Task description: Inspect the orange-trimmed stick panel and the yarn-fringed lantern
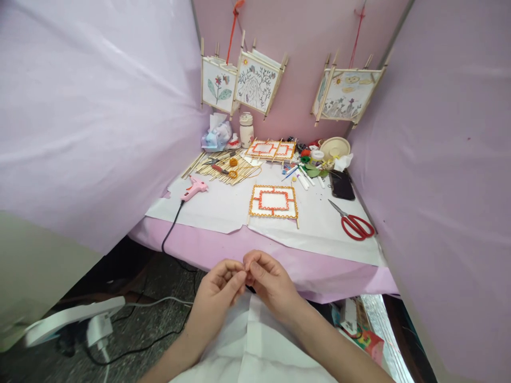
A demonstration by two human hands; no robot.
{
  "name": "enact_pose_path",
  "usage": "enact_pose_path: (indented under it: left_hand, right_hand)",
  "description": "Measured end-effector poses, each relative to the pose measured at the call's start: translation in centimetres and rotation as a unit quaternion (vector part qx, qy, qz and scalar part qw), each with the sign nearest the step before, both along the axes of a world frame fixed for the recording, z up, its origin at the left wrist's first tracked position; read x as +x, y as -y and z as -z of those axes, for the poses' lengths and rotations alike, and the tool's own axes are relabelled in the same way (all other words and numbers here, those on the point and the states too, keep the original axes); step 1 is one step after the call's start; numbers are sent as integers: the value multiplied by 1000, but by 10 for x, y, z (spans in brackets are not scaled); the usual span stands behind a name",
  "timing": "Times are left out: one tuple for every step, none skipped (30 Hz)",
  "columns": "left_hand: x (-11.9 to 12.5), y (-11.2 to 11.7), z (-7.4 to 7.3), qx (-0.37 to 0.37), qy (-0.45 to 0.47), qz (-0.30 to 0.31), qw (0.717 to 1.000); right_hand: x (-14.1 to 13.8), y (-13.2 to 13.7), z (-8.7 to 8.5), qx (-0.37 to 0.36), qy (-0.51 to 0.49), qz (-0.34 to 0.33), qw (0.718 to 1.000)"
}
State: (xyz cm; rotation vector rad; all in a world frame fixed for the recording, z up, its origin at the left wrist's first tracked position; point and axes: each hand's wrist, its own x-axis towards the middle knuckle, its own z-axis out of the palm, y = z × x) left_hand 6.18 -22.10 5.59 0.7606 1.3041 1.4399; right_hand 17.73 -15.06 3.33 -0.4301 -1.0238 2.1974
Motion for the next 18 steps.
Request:
enact_pose_path:
  left_hand:
    - [0, 0, 0, 21, -47, -30, 998]
    - [0, 0, 0, 42, -93, -59, 993]
    - [0, 1, 0, 62, -132, -80, 986]
    - [1, 1, 0, 77, -165, -93, 979]
    - [1, 1, 1, 89, -190, -100, 973]
    - [1, 1, 1, 99, -208, -105, 967]
    - [0, 2, 2, 108, -220, -109, 963]
    - [0, 2, 3, 118, -233, -113, 959]
    - [-1, 2, 4, 131, -247, -118, 953]
    - [-1, 2, 6, 146, -263, -124, 946]
    - [-2, 1, 8, 162, -280, -128, 938]
    - [-3, 1, 10, 177, -297, -132, 929]
    - [-3, 0, 12, 190, -312, -134, 921]
    - [-4, 0, 13, 200, -324, -133, 915]
    - [-4, 0, 15, 205, -332, -132, 911]
    - [-4, -1, 16, 207, -332, -128, 911]
    - [-4, -1, 17, 206, -325, -125, 914]
    - [-3, -1, 17, 203, -310, -122, 921]
  right_hand:
    - [0, 0, 1, 20, 12, 17, 1000]
    - [1, 0, 2, 38, 23, 32, 999]
    - [1, 0, 3, 55, 32, 42, 997]
    - [1, 0, 5, 71, 38, 49, 996]
    - [1, 0, 6, 84, 42, 54, 994]
    - [1, 0, 8, 97, 46, 59, 992]
    - [1, -1, 10, 109, 48, 65, 991]
    - [1, -1, 11, 122, 50, 72, 989]
    - [1, -1, 13, 134, 54, 79, 986]
    - [2, -1, 14, 146, 58, 86, 984]
    - [2, -2, 14, 156, 62, 91, 981]
    - [2, -2, 15, 165, 66, 95, 979]
    - [2, -2, 14, 173, 70, 96, 978]
    - [3, -2, 14, 180, 75, 96, 976]
    - [3, -2, 14, 187, 81, 96, 974]
    - [3, -2, 13, 193, 90, 95, 973]
    - [3, -2, 13, 196, 99, 93, 971]
    - [3, -2, 13, 196, 108, 93, 970]
